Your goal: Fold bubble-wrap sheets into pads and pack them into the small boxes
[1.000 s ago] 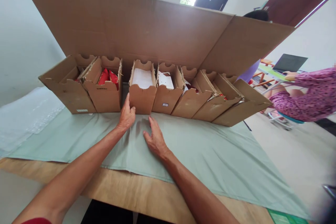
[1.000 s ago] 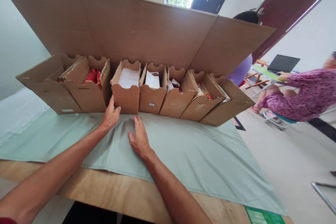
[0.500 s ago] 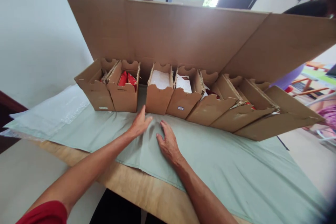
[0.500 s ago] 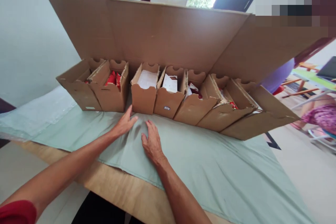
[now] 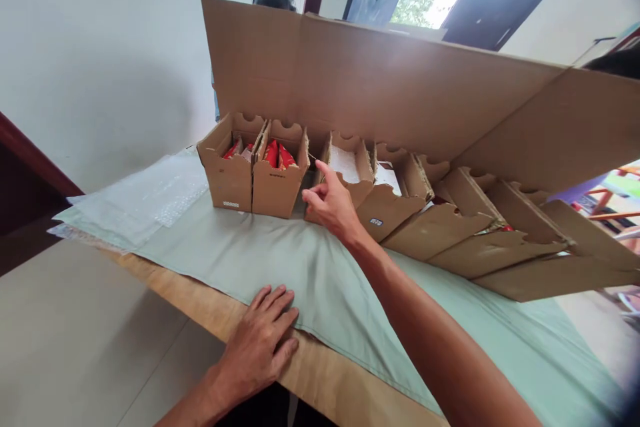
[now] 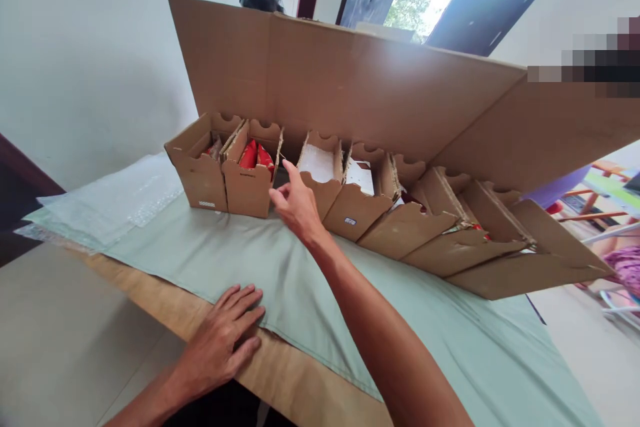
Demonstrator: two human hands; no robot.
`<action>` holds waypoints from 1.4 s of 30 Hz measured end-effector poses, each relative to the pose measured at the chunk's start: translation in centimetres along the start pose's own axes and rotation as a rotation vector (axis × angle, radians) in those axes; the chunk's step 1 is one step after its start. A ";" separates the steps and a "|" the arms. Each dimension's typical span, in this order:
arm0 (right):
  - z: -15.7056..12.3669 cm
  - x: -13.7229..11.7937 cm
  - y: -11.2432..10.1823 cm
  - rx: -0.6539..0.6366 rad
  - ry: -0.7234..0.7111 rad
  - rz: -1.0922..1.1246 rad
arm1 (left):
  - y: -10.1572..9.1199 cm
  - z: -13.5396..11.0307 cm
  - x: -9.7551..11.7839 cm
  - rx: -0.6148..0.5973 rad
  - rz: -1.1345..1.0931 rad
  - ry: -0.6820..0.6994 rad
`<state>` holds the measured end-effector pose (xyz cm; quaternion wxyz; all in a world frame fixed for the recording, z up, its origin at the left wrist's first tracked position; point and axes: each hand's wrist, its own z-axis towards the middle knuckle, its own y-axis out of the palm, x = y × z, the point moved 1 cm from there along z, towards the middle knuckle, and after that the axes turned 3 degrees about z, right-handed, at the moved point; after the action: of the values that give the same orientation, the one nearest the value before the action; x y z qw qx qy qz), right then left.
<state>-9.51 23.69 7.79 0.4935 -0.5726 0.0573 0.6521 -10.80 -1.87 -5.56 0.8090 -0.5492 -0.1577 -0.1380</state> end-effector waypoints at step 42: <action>-29.6 4.1 -12.9 0.218 0.254 -0.053 | -0.7 2.4 4.4 0.160 -0.801 -0.503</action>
<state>20.63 13.63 0.82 0.5586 -0.5948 0.1744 0.5511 -7.28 -0.08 -2.33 0.6686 -0.3977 -0.5579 -0.2890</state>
